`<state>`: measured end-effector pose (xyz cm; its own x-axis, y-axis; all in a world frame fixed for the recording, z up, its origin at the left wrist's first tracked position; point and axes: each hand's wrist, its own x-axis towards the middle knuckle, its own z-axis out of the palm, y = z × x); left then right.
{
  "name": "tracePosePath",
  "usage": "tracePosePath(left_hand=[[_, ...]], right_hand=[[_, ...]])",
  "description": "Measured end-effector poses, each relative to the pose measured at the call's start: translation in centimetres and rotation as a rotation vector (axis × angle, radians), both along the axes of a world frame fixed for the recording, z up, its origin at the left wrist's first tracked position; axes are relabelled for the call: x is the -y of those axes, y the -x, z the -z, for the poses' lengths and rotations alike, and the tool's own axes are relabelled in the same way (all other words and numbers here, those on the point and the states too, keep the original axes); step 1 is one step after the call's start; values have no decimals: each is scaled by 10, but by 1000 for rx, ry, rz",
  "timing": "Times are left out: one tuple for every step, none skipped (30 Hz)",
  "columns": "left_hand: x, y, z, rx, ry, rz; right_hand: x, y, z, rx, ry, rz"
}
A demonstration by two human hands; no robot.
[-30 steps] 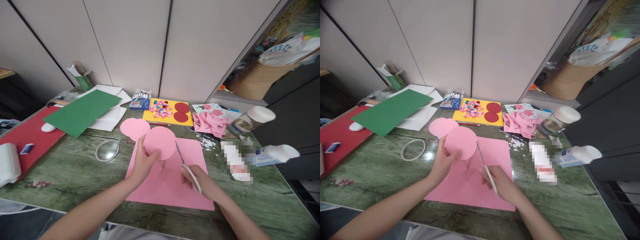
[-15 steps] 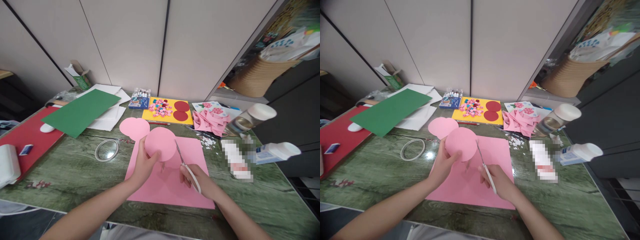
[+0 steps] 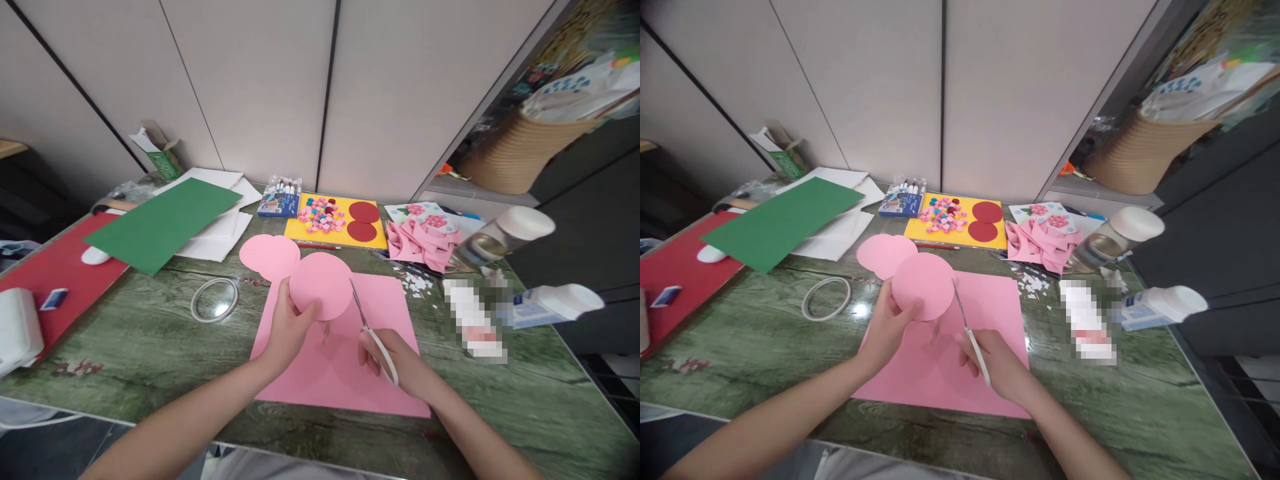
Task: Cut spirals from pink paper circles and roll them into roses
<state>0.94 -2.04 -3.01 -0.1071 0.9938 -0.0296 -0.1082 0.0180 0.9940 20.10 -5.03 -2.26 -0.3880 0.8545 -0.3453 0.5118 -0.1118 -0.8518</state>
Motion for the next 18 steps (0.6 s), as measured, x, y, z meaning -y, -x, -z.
tracePosePath(left_hand=[[0,0,0,2,-1,-1],[0,0,-1,5,-4,0],[0,0,-1,5,-8,-1],[1,0,-2,0,-13,-2],[1,0,-3,-10,-16,-2],[1,0,-4,-23,-19,-1],[1,0,-4,-38,-22,2],[2,0,-5,-51,-25,5],[2,0,-6,-60,-27,11],[2,0,-7,-63,-27,17],[2,0,-7,-64,-25,22],[3,0,-7,-61,-22,27],[3,-1,-8,-53,-20,29],[3,-1,-8,-44,-20,32],[3,-1,-8,-33,-22,34],[3,-1,-7,-23,-24,35],[2,-1,-7,-19,-24,35],[2,0,-6,-22,-23,33]], right_hand=[[0,0,1,1,5,6],[0,0,1,2,10,13],[0,1,2,1,15,18],[0,1,2,-2,20,19],[0,1,2,-6,22,18],[0,1,2,-10,23,17],[0,2,2,-12,22,17],[0,2,1,-13,21,18],[0,2,1,-15,21,20],[0,2,1,-19,21,20],[0,2,1,-25,22,20],[0,2,1,-30,22,18],[1,2,2,-34,23,17],[1,2,2,-35,23,18],[1,2,2,-34,23,20],[1,2,3,-34,23,22],[1,2,3,-35,24,24],[1,2,3,-38,24,25]])
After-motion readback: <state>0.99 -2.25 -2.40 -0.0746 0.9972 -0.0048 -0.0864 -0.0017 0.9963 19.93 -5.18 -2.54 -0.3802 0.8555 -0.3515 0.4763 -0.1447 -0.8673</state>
